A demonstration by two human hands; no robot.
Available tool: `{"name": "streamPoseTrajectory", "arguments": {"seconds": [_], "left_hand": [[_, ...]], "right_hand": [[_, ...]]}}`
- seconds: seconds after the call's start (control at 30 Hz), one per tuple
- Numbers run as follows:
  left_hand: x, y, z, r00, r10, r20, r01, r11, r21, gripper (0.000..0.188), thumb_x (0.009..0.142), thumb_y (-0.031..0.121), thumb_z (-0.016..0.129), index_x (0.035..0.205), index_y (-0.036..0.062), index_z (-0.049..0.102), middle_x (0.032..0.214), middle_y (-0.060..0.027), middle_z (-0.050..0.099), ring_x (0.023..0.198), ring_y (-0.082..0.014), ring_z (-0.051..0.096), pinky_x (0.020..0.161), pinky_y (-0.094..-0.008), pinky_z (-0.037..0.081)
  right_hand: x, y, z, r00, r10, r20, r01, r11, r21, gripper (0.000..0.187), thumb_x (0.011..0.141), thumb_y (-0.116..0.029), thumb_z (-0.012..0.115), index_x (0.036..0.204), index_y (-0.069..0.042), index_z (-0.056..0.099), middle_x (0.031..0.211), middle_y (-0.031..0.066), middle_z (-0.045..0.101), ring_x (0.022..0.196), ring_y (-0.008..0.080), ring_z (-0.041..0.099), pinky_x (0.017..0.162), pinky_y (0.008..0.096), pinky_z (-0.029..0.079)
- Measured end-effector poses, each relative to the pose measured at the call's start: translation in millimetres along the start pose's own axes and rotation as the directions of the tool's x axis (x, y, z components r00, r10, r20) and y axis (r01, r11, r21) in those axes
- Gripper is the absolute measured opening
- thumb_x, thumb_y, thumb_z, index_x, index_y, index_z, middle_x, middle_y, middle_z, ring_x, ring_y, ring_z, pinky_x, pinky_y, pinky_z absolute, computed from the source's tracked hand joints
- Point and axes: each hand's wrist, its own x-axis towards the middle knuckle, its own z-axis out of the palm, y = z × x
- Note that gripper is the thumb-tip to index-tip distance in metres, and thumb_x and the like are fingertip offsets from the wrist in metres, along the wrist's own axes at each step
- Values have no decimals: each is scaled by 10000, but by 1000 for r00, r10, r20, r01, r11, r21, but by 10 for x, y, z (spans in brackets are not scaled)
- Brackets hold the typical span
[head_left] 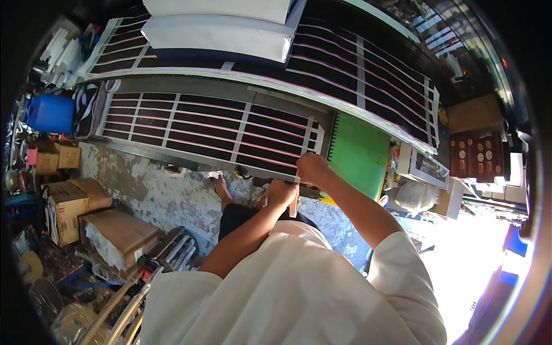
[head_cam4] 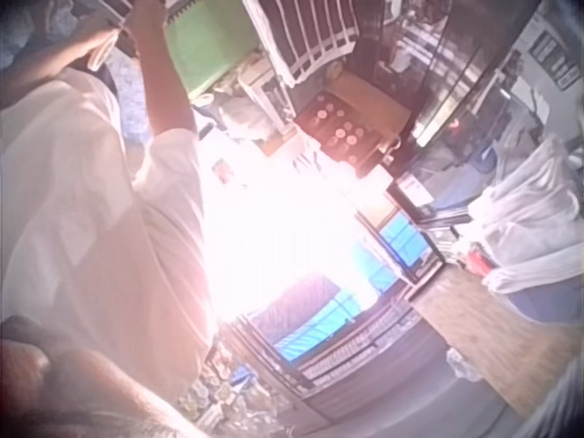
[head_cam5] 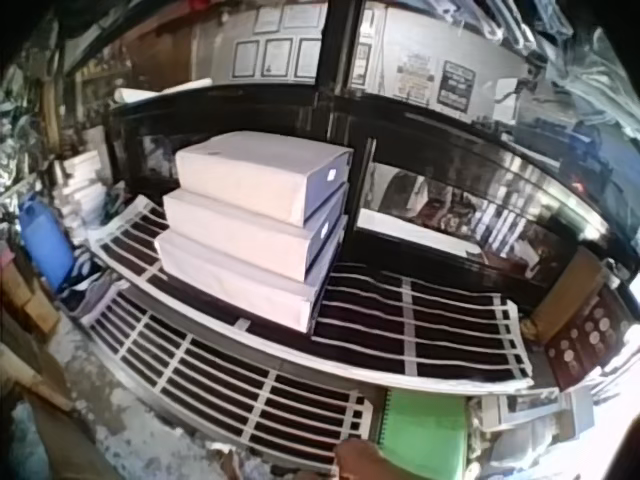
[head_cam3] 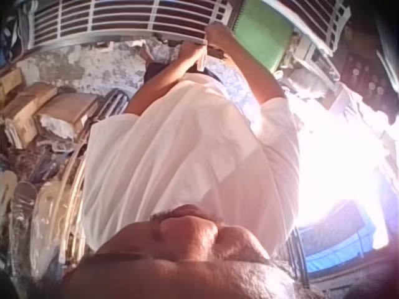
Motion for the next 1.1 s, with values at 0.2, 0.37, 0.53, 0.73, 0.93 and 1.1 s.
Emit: {"name": "streamPoseTrajectory", "arguments": {"seconds": [0.2, 0.37, 0.53, 0.73, 0.93, 1.1], "left_hand": [[47, -150, 73, 998, -26, -50, 11, 964, -267, 287, 1018, 171, 829, 904, -74, 734, 744, -152, 743, 584, -271, 767, 492, -411, 636], [79, -200, 60, 998, -63, 28, 69, 932, -355, 203, 992, 83, 845, 1007, -89, 738, 824, -151, 761, 616, -250, 748, 524, -384, 619], [48, -187, 47, 996, -89, 7, 85, 919, -385, 244, 953, 101, 887, 859, -31, 705, 729, -145, 717, 550, -255, 711, 475, -410, 558], [118, -276, 2, 990, -123, 64, 138, 911, -387, 276, 955, 193, 928, 955, -7, 738, 829, -118, 763, 619, -210, 731, 526, -379, 595], [122, -317, 23, 994, -101, 48, 112, 907, -405, 258, 983, 180, 891, 891, 31, 701, 770, -86, 722, 565, -202, 687, 518, -379, 573], [44, -378, 103, 998, 69, 0, -66, 964, -258, 237, 1017, 198, 841, 937, 5, 729, 733, -102, 726, 562, -220, 719, 504, -379, 564]], "right_hand": [[56, -132, -214, 992, -56, 110, 68, 992, -109, 235, 802, -164, 844, 1011, -62, 875, 1034, 230, 819, 1011, 418, 825, 893, 519, 683], [61, -333, -357, 967, -118, 227, 165, 965, -204, 373, 745, -212, 969, 1073, -56, 880, 1146, 200, 836, 1078, 395, 833, 890, 493, 692], [194, -519, -346, 930, -170, 326, 260, 932, -254, 427, 696, -242, 1029, 1072, -93, 891, 1106, 158, 852, 1087, 361, 840, 875, 468, 698], [344, -535, -259, 912, -202, 357, 327, 882, -338, 434, 677, -260, 1046, 1043, -86, 891, 1092, 149, 850, 1066, 350, 843, 868, 461, 701], [361, -431, -333, 904, -243, 352, 348, 896, -276, 422, 680, -242, 1038, 1028, -61, 882, 1089, 181, 839, 1056, 373, 838, 857, 486, 699], [348, -422, -337, 903, -261, 342, 364, 887, -285, 442, 690, -239, 1032, 1056, -46, 875, 1105, 192, 828, 1066, 384, 832, 882, 488, 695]]}}
